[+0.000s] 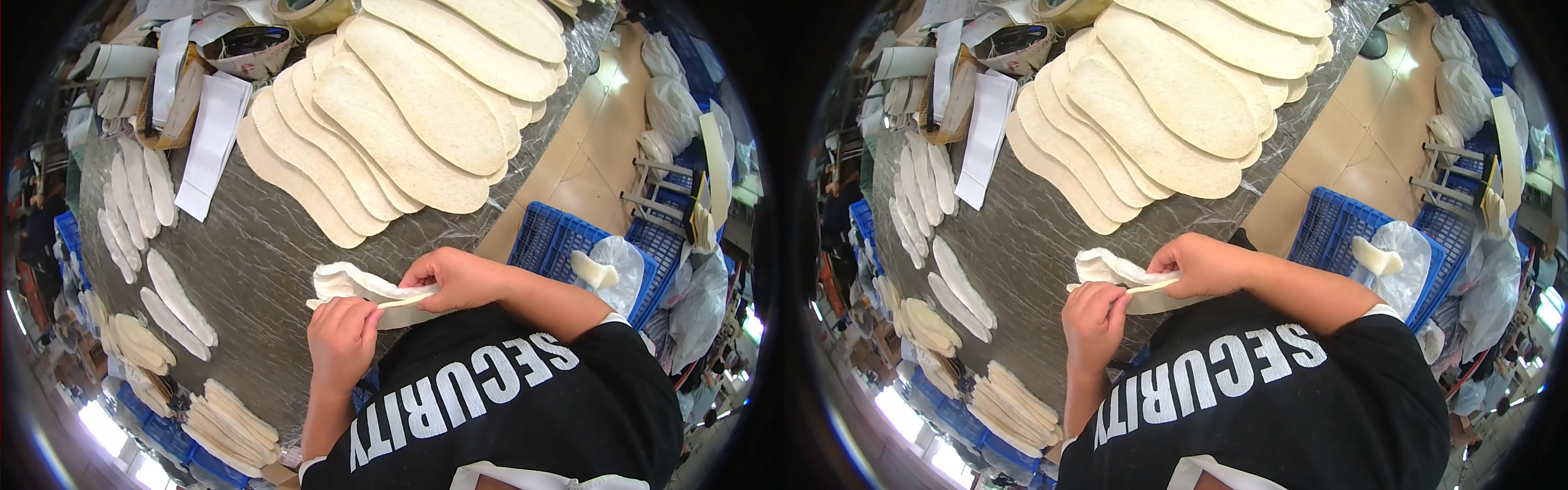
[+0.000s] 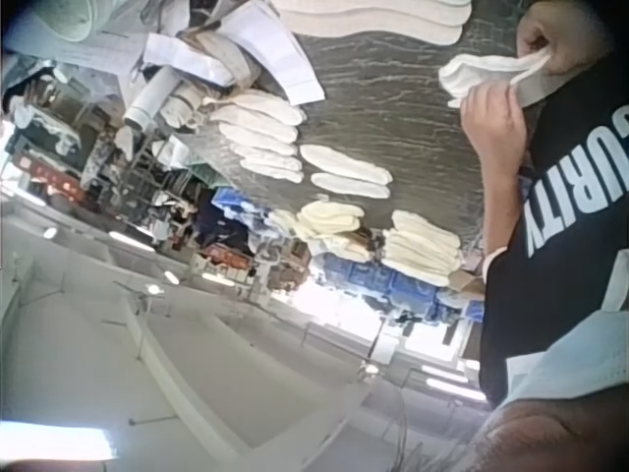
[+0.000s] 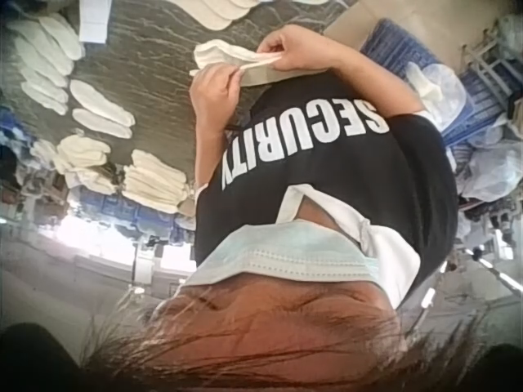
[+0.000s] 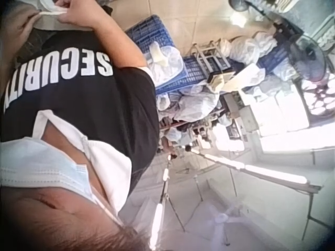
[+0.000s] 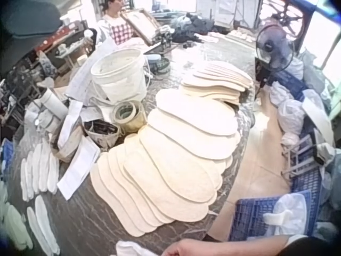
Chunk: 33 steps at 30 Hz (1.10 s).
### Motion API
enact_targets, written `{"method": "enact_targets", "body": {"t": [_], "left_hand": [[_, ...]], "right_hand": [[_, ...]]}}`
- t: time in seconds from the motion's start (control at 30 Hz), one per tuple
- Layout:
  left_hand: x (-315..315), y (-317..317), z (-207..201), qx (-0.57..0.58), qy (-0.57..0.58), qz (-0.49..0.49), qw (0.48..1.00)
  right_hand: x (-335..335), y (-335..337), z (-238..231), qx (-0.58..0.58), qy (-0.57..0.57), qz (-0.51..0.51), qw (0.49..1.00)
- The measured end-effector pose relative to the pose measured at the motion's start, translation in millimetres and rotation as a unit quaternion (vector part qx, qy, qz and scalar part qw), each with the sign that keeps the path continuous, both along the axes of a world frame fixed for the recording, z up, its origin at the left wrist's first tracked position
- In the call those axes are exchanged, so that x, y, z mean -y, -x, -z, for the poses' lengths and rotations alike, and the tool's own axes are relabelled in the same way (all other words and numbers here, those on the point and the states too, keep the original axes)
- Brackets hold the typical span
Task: Manually assembling or inspecting multi-layer shoe insoles in a manufacturing environment.
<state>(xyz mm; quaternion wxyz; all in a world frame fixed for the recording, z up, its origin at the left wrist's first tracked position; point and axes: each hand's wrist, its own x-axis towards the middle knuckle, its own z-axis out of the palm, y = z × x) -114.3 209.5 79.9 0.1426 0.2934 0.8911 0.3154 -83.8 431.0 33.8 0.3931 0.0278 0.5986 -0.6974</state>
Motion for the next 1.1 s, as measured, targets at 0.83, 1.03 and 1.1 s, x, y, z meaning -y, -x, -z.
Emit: {"method": "enact_targets", "body": {"t": [0.83,1.03,1.1], "left_hand": [[-5,14,-19,0.098,0.024,-0.012,0.995],[33,15,-32,0.31,-0.02,-0.053,0.949],[47,10,-28,0.407,-0.057,-0.131,0.902]], "right_hand": [[-8,11,4,-0.012,0.072,-0.051,0.996],[9,31,27,0.035,0.145,-0.094,0.984],[16,41,37,0.08,0.184,-0.149,0.968]]}}
